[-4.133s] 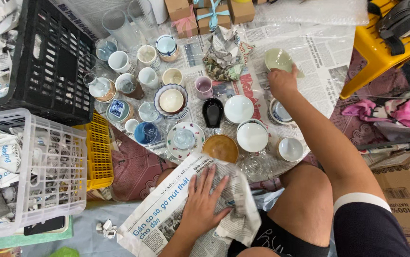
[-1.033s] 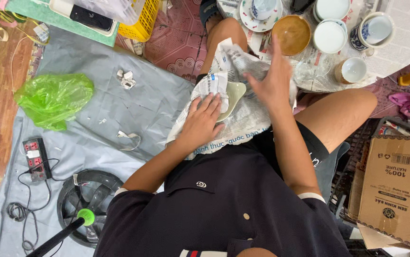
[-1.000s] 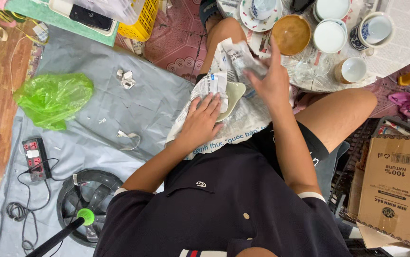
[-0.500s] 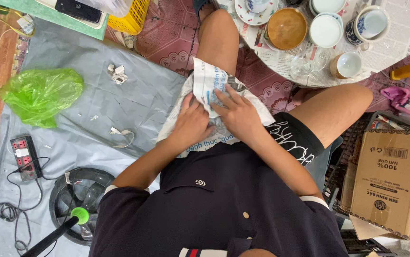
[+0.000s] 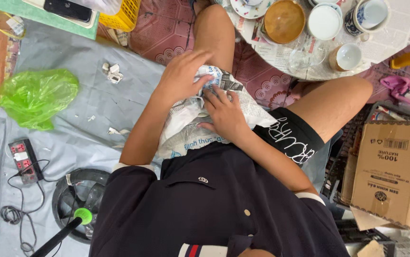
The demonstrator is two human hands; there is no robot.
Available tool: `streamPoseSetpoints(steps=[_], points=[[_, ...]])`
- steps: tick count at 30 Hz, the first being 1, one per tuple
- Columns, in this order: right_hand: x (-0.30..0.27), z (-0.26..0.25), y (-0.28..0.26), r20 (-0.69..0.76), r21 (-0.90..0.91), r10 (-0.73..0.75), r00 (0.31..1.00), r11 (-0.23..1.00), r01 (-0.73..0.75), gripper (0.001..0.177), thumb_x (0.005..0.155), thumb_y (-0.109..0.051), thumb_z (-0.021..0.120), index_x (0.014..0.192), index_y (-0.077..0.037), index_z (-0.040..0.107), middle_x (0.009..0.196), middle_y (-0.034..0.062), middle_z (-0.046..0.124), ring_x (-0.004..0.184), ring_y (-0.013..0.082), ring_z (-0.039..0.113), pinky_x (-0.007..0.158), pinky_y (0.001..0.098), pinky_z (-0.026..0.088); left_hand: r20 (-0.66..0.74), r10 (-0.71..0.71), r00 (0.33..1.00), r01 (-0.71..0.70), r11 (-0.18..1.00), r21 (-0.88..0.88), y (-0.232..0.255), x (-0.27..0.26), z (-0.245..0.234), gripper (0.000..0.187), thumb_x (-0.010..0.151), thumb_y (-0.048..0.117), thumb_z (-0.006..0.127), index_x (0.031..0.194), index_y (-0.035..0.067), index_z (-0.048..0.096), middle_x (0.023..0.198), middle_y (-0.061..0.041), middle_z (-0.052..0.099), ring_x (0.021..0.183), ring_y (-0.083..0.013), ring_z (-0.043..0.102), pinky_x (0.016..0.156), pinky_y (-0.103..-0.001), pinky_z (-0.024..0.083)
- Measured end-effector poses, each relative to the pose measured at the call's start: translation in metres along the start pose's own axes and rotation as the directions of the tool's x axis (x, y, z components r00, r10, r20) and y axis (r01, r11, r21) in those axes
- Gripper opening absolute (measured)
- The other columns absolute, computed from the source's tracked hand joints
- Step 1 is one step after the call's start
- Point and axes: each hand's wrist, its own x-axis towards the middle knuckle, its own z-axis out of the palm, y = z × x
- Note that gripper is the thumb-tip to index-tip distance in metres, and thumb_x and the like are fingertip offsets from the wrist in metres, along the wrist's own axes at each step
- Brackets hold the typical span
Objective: The person sits on the floor and wraps various ceramic dishes, including bowls and cups, with newspaper. They fold the newspaper around each item and place the wrapped pieces on a nearby table.
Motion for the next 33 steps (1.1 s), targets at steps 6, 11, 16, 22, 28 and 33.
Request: streamPoseSetpoints(steps=[6, 11, 16, 22, 28, 33], points=[[-0.009, -0.016, 0.033, -0.064, 0.47, 0.013, 0.998, 0.883, 0.018, 0.046, 0.092, -0.038, 0.077, 0.126, -0.009, 0.068, 0.147, 0.0118, 0.06, 0.142, 0.0309, 0.051, 0.116, 0.0474, 0.039, 0.062, -0.047, 0.997, 0.055, 0.99, -0.133, -0.016, -0.02, 0.029, 0.033, 0.082, 0.015, 0.083, 0.115, 0.01, 0.076, 0.106, -0.009, 0.076, 0.096, -0.0307, 0.069, 0.084, -0.041, 0.055], [-0.02, -0.026, 0.049, -0.288, 0.463, 0.192, 0.938, 0.886, -0.039, 0.05, 0.09, -0.024, 0.078, 0.134, -0.002, 0.064, 0.152, 0.0191, 0.054, 0.14, 0.0366, 0.053, 0.115, 0.0468, 0.043, -0.001, -0.061, 0.998, 0.06, 0.99, -0.124, -0.026, -0.028, 0.042, 0.033, 0.082, 0.012, 0.082, 0.114, 0.011, 0.078, 0.1, -0.008, 0.076, 0.093, -0.0295, 0.069, 0.081, -0.041, 0.055], [-0.044, -0.023, 0.08, -0.202, 0.416, 0.443, 0.873, 0.846, -0.333, 0.073, 0.088, -0.029, 0.085, 0.14, 0.011, 0.053, 0.14, 0.031, 0.056, 0.126, 0.0445, 0.055, 0.103, 0.0488, 0.043, 0.003, -0.095, 0.995, 0.095, 0.992, -0.08, -0.023, -0.032, 0.044, 0.031, 0.081, 0.014, 0.084, 0.112, 0.01, 0.078, 0.099, -0.007, 0.076, 0.092, -0.0293, 0.068, 0.08, -0.041, 0.054], [-0.091, 0.031, 0.094, 0.086, 0.853, 0.554, 0.828, 0.388, -0.348, 0.037, 0.094, -0.022, 0.077, 0.118, 0.005, 0.065, 0.107, 0.0095, 0.074, 0.099, 0.0155, 0.068, 0.088, 0.0292, 0.054, 0.062, -0.055, 0.997, 0.061, 0.993, -0.099, -0.017, -0.031, 0.038, 0.04, 0.077, 0.017, 0.086, 0.115, 0.008, 0.077, 0.103, -0.008, 0.075, 0.094, -0.0298, 0.066, 0.082, -0.041, 0.054], [-0.108, 0.048, 0.095, 0.297, 0.955, 0.475, 0.829, -0.171, -0.244, 0.024, 0.098, -0.016, 0.07, 0.117, -0.003, 0.065, 0.106, -0.0011, 0.071, 0.095, 0.0062, 0.064, 0.087, 0.0237, 0.051, 0.079, -0.093, 0.993, 0.094, 0.995, -0.01, -0.015, -0.026, 0.044, 0.041, 0.076, 0.016, 0.087, 0.115, 0.01, 0.077, 0.098, -0.006, 0.074, 0.092, -0.03, 0.066, 0.081, -0.044, 0.052], [-0.067, 0.024, 0.066, -0.024, 0.967, 0.404, 0.914, 0.241, -0.081, 0.031, 0.106, -0.028, 0.065, 0.126, -0.004, 0.063, 0.118, 0.0062, 0.067, 0.108, 0.0132, 0.062, 0.096, 0.0309, 0.051, 0.059, -0.045, 0.997, 0.045, 0.999, 0.002, -0.021, -0.03, 0.055, 0.044, 0.072, 0.015, 0.083, 0.116, 0.01, 0.076, 0.102, -0.007, 0.074, 0.095, -0.0301, 0.066, 0.08, -0.044, 0.051]])
